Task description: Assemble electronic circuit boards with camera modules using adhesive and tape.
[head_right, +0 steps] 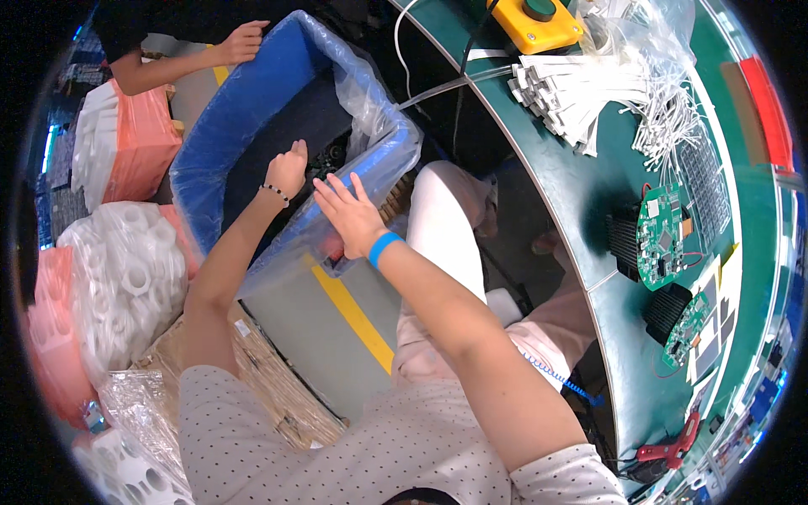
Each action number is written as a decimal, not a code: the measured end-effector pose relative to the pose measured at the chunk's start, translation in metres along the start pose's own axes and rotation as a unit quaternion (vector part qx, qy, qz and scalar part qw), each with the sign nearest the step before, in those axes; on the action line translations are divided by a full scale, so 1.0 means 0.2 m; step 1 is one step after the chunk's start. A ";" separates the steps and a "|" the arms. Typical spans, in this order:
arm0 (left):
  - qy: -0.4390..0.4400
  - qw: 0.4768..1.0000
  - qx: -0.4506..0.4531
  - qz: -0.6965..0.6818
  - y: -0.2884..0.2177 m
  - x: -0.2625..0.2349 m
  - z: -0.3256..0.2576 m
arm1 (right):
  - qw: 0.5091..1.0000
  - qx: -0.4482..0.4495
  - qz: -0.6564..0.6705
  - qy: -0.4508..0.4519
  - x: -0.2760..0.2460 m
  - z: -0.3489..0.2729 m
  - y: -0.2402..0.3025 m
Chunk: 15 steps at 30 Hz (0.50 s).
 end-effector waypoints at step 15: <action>-0.056 0.998 0.012 0.033 -0.04 0.00 -0.04 | 0.911 0.337 0.195 -0.134 -0.15 0.27 -0.63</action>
Point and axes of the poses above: each hand's wrist, its own z-axis towards the middle knuckle, its own x-axis out of the palm, y = z × x, the point moved 5 cm from there along z, towards the middle knuckle, and after that the axes turned 6 degrees about -x, right-handed, at the moved point
